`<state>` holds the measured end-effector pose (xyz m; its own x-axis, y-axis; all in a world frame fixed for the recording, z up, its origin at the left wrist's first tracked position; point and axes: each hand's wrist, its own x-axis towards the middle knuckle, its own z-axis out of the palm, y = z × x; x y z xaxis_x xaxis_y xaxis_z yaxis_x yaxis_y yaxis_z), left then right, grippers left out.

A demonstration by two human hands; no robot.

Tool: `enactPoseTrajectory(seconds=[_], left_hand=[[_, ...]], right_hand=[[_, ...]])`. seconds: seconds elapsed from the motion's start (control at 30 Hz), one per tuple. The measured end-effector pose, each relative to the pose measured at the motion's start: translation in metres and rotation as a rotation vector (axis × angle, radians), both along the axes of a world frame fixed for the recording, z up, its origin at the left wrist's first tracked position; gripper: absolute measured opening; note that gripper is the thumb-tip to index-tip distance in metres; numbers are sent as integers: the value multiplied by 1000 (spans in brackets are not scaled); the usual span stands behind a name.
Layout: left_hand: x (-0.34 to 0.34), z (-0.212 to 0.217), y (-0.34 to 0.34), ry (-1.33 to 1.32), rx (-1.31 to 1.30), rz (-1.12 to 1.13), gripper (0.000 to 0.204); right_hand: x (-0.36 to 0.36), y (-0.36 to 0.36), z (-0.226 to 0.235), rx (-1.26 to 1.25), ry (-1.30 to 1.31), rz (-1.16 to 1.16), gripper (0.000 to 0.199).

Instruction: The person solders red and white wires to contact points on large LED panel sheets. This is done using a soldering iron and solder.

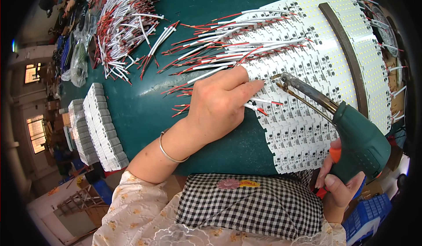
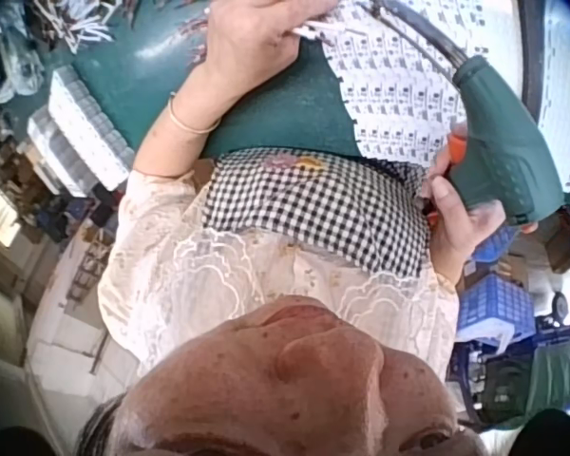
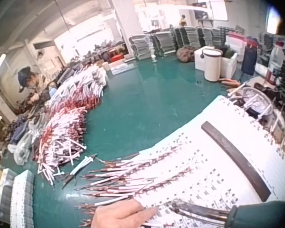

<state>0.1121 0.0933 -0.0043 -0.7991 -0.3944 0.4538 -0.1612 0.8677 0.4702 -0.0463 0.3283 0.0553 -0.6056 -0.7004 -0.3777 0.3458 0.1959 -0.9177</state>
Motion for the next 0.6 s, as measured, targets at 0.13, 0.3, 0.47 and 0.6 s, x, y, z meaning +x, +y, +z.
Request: enactPoseTrajectory(seconds=[0.13, 0.3, 0.47, 0.6], left_hand=[[-1, 2, 2, -22, -1, 19, 44], [0, 2, 4, -38, -6, 33, 44], [0, 2, 4, -26, 9, 29, 45], [-1, 1, 3, -1, 29, 14, 44]], right_hand=[[6, -9, -2, 4, 64, -56, 64], [1, -6, 3, 93, -6, 68, 60], [4, -9, 3, 92, 16, 28, 59], [4, -8, 5, 105, -24, 71, 58]])
